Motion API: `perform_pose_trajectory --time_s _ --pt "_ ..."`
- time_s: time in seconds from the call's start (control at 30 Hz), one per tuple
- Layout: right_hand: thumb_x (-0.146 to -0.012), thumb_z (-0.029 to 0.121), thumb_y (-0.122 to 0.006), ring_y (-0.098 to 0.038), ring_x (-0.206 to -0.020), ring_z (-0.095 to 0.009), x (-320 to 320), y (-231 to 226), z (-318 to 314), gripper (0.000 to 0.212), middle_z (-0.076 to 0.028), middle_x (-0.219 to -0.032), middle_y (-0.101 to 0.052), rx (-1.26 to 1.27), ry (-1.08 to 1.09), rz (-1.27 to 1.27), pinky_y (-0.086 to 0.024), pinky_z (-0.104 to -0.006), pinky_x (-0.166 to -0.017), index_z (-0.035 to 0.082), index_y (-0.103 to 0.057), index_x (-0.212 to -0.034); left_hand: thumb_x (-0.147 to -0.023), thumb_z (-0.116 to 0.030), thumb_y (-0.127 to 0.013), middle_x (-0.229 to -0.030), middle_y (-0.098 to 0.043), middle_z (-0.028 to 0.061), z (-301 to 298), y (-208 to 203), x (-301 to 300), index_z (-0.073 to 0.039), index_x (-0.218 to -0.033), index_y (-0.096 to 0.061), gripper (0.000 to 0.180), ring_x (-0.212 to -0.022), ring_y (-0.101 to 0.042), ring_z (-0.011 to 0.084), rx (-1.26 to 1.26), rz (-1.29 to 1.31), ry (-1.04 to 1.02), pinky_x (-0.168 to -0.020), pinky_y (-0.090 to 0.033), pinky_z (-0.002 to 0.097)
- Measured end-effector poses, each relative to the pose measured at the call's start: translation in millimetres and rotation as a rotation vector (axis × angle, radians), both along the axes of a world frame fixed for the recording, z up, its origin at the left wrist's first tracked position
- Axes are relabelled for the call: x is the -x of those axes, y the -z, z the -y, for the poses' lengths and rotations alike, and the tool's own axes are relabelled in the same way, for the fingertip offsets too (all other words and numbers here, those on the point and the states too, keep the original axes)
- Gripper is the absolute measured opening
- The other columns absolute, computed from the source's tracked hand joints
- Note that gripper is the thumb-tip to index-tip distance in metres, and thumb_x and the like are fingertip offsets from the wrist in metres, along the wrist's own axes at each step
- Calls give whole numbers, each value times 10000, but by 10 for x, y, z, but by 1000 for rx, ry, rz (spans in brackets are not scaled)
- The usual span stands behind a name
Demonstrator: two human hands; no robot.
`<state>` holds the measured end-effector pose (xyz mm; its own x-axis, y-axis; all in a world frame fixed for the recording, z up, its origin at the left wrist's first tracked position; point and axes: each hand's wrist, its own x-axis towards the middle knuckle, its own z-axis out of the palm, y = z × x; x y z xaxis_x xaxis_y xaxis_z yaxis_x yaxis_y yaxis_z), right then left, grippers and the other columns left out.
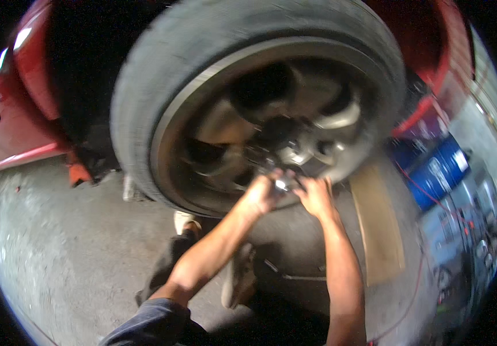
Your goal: The person uses a torque wrench to tighten the lug nuts on a car wheel. They systematically rotate the wrench across multiple lug nuts, applying torque to secure the wheel to the vehicle.
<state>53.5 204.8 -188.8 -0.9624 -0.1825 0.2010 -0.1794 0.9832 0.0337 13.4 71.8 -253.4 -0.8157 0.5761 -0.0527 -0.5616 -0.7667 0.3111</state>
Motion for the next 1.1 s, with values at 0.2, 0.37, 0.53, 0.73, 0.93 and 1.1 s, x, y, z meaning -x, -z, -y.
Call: perform_pose_trajectory --time_s 0.2,0.37,0.53,0.73,0.93,1.1 --pt "-665 49 -602 -610 -671 -315 16 -134 232 115 -170 -745 -631 -286 28 -78 -415 -418 -761 47 -657 -766 -902 -140 -418 -932 -557 117 -18 140 107 -1 -975 -495 175 -863 -553 245 72 20 -45 -814 -432 401" --pt "-716 125 -533 -555 -841 -215 5 -307 646 137 -107 -723 -638 -756 -117 -368 -333 -349 -832 77 -660 -704 -815 -205 -543 -885 -603 90 -353 313 258 -5 -860 -601 214 -822 -544 186 359 60 -173 -742 -415 342" --pt "-675 151 -542 -530 -861 -201 -24 -209 836 150 -92 -775 -625 -1171 -599 -403 -337 -332 -864 47 -648 -701 -831 -254 -525 -864 -613 100 -471 445 362 -11 -840 -598 254 -785 -585 232 -24 85 -110 -686 -459 408" --pt "-611 -18 -611 -509 -930 -314 -33 -37 266 122 -132 -743 -578 -58 -206 -759 -315 -456 -896 7 -607 -730 -867 -305 -499 -953 -585 95 -388 234 115 -65 -926 -599 267 -862 -531 198 289 32 -148 -778 -424 357" --pt "-570 -107 -588 -569 -706 -401 -115 66 193 230 -205 -757 -605 249 -197 -143 -438 -433 -645 -48 -595 -792 -893 -250 -470 -792 -576 46 -321 161 83 -70 -837 -578 217 -791 -498 161 43 17 -120 -738 -387 322" --pt "-664 31 -547 -546 -825 -295 0 -206 388 134 -135 -792 -618 -290 -233 -612 -381 -414 -738 38 -662 -733 -777 -235 -568 -779 -587 106 -444 156 161 16 -826 -610 259 -713 -526 211 274 281 -235 -614 -420 372"
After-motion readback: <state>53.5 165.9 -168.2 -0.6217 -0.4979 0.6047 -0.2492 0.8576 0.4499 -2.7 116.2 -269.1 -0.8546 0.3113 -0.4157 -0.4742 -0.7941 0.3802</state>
